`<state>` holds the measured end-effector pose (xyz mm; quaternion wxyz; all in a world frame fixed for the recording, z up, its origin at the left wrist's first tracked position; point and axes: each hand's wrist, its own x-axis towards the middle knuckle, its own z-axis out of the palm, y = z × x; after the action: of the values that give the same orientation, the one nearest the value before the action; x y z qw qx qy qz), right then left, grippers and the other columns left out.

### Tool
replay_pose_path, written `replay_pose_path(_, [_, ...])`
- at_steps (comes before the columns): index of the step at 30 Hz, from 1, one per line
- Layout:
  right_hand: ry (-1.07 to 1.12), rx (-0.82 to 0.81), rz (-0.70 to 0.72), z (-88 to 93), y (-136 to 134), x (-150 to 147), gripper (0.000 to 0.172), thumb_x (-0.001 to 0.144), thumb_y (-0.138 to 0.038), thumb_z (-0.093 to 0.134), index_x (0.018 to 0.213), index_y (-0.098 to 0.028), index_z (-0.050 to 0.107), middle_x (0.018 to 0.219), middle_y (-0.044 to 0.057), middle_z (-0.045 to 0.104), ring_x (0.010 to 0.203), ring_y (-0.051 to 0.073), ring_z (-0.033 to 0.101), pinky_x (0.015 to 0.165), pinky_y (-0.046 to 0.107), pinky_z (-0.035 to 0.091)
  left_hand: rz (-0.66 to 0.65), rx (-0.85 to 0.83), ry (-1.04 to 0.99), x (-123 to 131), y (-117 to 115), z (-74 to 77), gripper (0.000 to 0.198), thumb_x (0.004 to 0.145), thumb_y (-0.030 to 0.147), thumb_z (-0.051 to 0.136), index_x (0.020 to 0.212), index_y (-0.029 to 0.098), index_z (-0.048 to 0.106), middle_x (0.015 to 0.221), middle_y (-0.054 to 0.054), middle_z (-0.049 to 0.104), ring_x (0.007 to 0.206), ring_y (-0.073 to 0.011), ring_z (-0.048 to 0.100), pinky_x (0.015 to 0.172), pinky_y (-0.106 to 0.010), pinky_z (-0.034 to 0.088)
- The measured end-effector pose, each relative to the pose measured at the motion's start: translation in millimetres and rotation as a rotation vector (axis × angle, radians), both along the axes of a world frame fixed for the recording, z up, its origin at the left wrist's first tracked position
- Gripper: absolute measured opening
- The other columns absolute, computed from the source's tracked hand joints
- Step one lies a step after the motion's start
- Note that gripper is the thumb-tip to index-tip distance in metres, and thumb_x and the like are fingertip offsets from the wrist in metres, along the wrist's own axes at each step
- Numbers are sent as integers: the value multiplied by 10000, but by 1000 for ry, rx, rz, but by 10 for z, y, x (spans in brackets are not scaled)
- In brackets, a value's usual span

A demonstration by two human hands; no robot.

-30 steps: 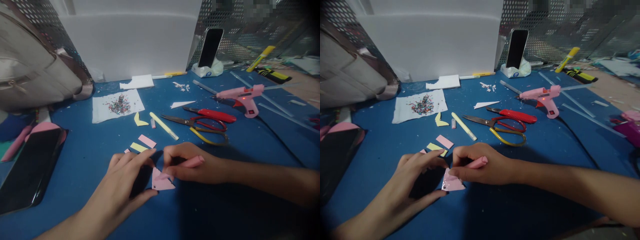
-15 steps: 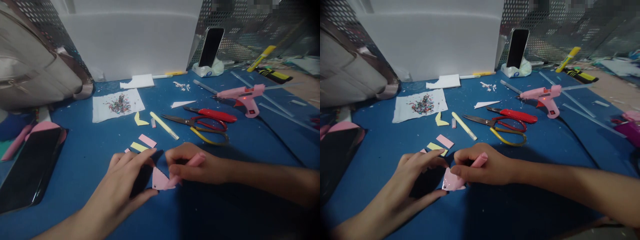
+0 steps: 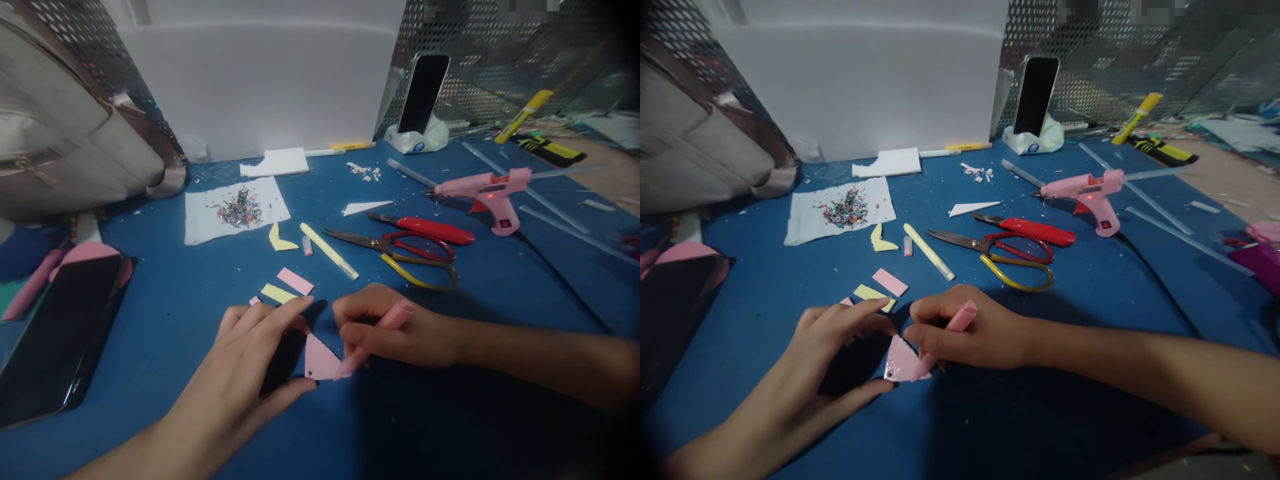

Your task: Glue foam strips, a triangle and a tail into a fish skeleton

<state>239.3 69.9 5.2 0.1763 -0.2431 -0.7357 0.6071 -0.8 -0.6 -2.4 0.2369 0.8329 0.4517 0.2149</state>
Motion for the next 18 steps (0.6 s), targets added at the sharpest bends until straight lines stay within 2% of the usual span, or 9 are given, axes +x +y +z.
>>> replay_pose_path(3, [7,-12,-39,-1,7,0,281,951,-360,563,747,-174,512,699,-23,565,645,98,516,582,221,385,-3,-5,-8,0,-1,6,683,914,313,668,1465,301,264,1173,-30,622,1016,-247,564,874,-404,354])
replay_pose_path(6, [1,-18,3,5,6,4,327,958,-373,546,704,-172,502,657,-27,544,603,91,497,550,218,367,-6,-2,-9,2,-1,11,699,914,318,669,1471,304,247,1171,-32,622,1009,-246,559,881,-409,350])
replay_pose_path(9, [9,-16,-45,5,0,8,301,957,-364,552,731,-171,505,687,-21,557,635,97,512,572,219,377,-6,-12,-2,5,-2,17,700,919,300,666,1473,307,238,1175,-36,616,1012,-242,552,882,-409,345])
replay_pose_path(13, [10,-16,-16,-9,2,1,346,963,-376,538,692,-167,490,645,-34,508,589,82,469,537,210,345,-3,-10,2,6,-1,19,706,914,310,675,1470,301,241,1174,-35,611,1025,-238,542,885,-399,335])
replay_pose_path(18, [21,-6,-36,-23,8,-7,338,958,-365,548,691,-168,483,641,-36,516,590,81,458,533,214,336,-10,-8,-10,7,-2,14,716,910,298,683,1472,299,239,1176,-28,611,1023,-234,533,889,-401,323])
